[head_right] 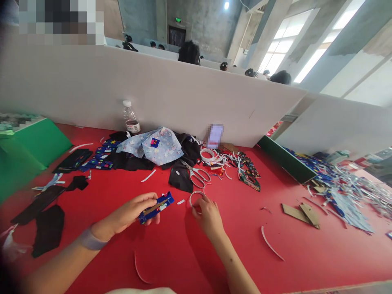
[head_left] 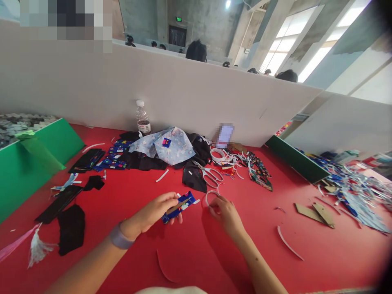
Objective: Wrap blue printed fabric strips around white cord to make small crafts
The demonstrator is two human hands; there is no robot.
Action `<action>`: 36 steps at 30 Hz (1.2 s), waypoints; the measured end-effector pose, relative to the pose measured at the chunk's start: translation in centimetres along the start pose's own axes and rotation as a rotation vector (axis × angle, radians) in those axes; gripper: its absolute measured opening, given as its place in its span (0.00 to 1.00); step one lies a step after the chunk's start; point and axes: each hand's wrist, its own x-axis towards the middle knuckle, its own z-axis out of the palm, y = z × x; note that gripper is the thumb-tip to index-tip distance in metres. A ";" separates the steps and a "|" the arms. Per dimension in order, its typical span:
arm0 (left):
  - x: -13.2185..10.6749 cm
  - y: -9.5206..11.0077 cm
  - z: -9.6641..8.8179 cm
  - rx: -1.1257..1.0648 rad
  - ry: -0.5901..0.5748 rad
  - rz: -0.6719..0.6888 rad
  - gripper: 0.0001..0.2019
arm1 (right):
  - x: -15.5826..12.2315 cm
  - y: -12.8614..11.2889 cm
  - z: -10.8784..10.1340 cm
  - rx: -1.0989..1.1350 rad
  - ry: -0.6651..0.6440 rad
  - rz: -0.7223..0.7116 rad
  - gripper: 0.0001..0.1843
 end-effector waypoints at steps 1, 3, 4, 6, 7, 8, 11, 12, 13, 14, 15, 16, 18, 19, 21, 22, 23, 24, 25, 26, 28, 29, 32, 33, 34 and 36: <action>0.4 0.3 0.2 -0.035 -0.007 0.029 0.13 | 0.2 -0.4 -0.3 0.028 0.013 -0.002 0.05; 1.1 1.0 0.5 -0.051 0.012 0.107 0.15 | 0.6 -1.5 -1.0 0.089 0.014 -0.017 0.05; 1.5 1.4 0.7 -0.028 0.045 0.150 0.16 | 0.8 -2.1 -1.2 0.129 -0.005 -0.033 0.05; 2.2 2.2 1.1 0.073 0.167 0.246 0.17 | 1.5 -3.5 -1.5 0.231 -0.055 -0.080 0.06; 2.5 2.7 1.3 0.147 0.242 0.290 0.16 | 1.9 -4.2 -1.4 0.302 -0.069 -0.105 0.06; 2.7 3.1 1.4 0.233 0.319 0.336 0.15 | 2.3 -4.9 -1.3 0.346 -0.063 -0.128 0.06; 3.0 4.1 1.5 0.446 0.522 0.473 0.10 | 3.7 -6.7 -0.4 0.370 -0.014 -0.168 0.04; 3.0 4.3 1.4 0.479 0.571 0.501 0.09 | 4.1 -7.2 -0.1 0.356 0.001 -0.183 0.04; 2.9 4.4 1.3 0.498 0.610 0.516 0.09 | 4.5 -7.7 0.1 0.340 0.017 -0.209 0.04; 2.8 4.5 1.1 0.507 0.637 0.520 0.09 | 4.9 -8.1 0.4 0.321 0.035 -0.241 0.04; 2.7 4.6 0.9 0.515 0.655 0.520 0.09 | 5.1 -8.5 0.6 0.302 0.054 -0.276 0.05; 2.6 4.6 0.7 0.527 0.669 0.519 0.08 | 5.4 -8.8 0.8 0.286 0.071 -0.306 0.05; 2.4 4.6 0.4 0.563 0.688 0.524 0.07 | 5.7 -9.1 1.1 0.269 0.095 -0.340 0.05; 2.3 4.6 0.2 0.583 0.695 0.531 0.07 | 5.8 -9.1 1.2 0.266 0.101 -0.343 0.06; 2.4 4.5 0.1 0.619 0.695 0.536 0.06 | 5.9 -9.1 1.4 0.258 0.101 -0.348 0.06; 2.4 4.5 0.0 0.632 0.691 0.533 0.05 | 5.9 -8.9 1.4 0.252 0.098 -0.352 0.06; 2.4 4.4 0.0 0.641 0.686 0.528 0.05 | 5.9 -8.8 1.4 0.246 0.094 -0.356 0.05; 2.5 4.4 0.1 0.646 0.681 0.522 0.05 | 5.9 -8.7 1.4 0.240 0.089 -0.358 0.05; 2.5 4.4 0.1 0.647 0.677 0.515 0.05 | 5.9 -8.6 1.4 0.235 0.086 -0.358 0.05; 2.5 4.4 0.2 0.644 0.676 0.512 0.05 | 5.9 -8.5 1.4 0.230 0.085 -0.356 0.05; 2.5 4.4 0.2 0.636 0.682 0.517 0.05 | 5.9 -8.4 1.4 0.223 0.086 -0.350 0.05; 2.5 4.4 0.3 0.634 0.690 0.521 0.05 | 6.0 -8.4 1.4 0.219 0.088 -0.347 0.05; 2.4 4.5 0.4 0.627 0.717 0.512 0.05 | 6.1 -8.4 1.2 0.241 0.093 -0.323 0.05; 2.3 4.6 0.4 0.617 0.716 0.499 0.05 | 6.2 -8.5 1.2 0.254 0.099 -0.312 0.05; 2.2 4.6 0.4 0.601 0.708 0.484 0.06 | 6.2 -8.4 1.0 0.272 0.104 -0.299 0.05; 2.0 4.8 0.4 0.552 0.669 0.451 0.07 | 6.3 -8.4 0.8 0.336 0.084 -0.264 0.07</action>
